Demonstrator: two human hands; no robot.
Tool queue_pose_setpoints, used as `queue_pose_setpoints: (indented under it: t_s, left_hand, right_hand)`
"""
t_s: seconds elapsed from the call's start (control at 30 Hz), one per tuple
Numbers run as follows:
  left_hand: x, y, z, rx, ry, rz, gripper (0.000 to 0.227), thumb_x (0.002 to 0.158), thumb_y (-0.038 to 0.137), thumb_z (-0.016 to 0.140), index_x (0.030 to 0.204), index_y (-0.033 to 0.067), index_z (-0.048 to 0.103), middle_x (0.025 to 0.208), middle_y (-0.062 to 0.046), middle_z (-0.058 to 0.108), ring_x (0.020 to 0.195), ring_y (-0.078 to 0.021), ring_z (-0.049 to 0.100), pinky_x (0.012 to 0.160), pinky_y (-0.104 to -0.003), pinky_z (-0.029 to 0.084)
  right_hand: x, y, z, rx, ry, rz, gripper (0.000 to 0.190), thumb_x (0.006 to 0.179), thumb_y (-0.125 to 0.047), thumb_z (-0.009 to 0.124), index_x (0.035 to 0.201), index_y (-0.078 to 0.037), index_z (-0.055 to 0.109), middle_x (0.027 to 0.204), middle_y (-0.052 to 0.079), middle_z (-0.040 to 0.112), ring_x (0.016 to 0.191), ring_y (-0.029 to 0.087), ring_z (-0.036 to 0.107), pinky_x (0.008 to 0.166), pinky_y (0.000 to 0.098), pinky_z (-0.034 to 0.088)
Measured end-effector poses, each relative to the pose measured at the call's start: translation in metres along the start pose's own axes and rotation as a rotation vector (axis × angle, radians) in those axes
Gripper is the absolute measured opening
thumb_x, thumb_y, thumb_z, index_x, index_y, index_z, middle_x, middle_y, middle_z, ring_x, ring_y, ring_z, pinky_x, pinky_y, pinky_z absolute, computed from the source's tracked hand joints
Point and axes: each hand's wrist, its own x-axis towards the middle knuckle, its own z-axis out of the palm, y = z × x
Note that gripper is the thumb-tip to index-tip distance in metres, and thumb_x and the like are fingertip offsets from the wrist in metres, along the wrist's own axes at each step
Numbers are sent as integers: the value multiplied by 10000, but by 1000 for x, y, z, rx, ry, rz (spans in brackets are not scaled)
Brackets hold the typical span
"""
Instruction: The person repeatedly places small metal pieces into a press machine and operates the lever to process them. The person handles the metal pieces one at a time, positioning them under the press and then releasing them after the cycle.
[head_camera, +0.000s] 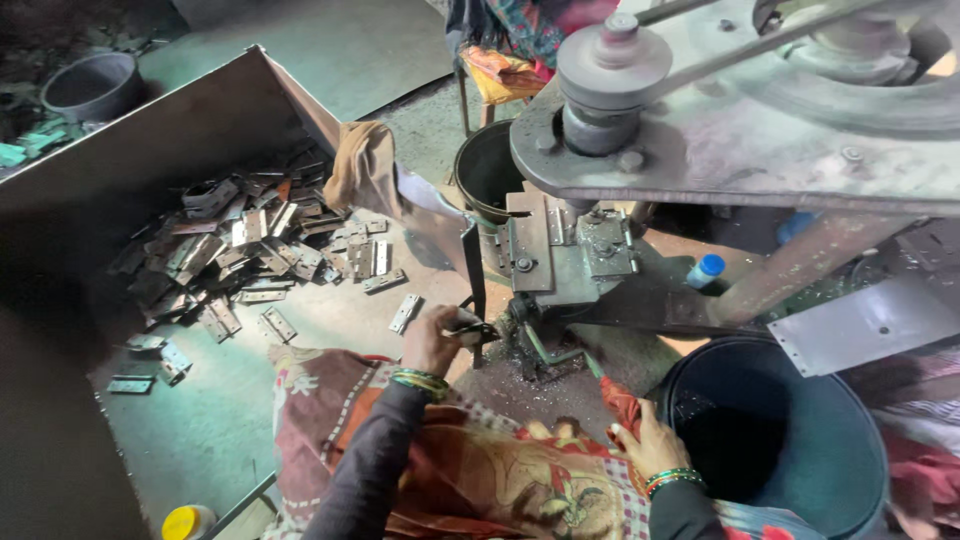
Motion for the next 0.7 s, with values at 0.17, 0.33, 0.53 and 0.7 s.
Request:
queue_pose_setpoints:
  t_s: [0.17, 0.33, 0.53, 0.7]
  left_hand:
    - [38, 52, 80, 171, -130, 423, 315, 878, 48, 692, 1185, 113, 719, 1220, -85, 722, 1143, -239, 698, 1022, -358, 561]
    - [85, 51, 118, 505, -198, 526, 507, 876, -64, 402, 1201, 171, 712, 1438, -54, 633, 1390, -245, 536, 1243, -618, 195]
    - [68, 51, 135, 550, -203, 290, 424, 924, 80, 460, 1275, 182, 674, 1456, -108, 581, 1474, -322, 409, 1251, -656, -2]
    - [52, 76, 155, 584, 45, 307, 588, 916, 475, 605, 1242, -15, 610, 1441, -201, 537, 1437, -361, 400, 1213, -638, -1]
  right_hand:
    - [3, 8, 9, 9, 74, -41, 719, 792, -524, 727, 1361, -181, 452, 1010, 271, 720, 937, 490, 696, 810, 565, 555]
    - [-3, 16, 13, 10, 137, -87, 637, 823, -502, 720, 1307, -169, 475, 980, 256, 731, 938, 481, 693, 793, 570, 552]
    - [0, 7, 11, -70, 14, -21, 685, 827, -497, 704, 1343, -139, 429, 972, 253, 731, 928, 465, 703, 818, 554, 563]
    - [2, -32, -33, -208, -153, 55, 660, 888, -520, 674, 1273, -51, 416, 964, 274, 739, 934, 458, 713, 841, 545, 562]
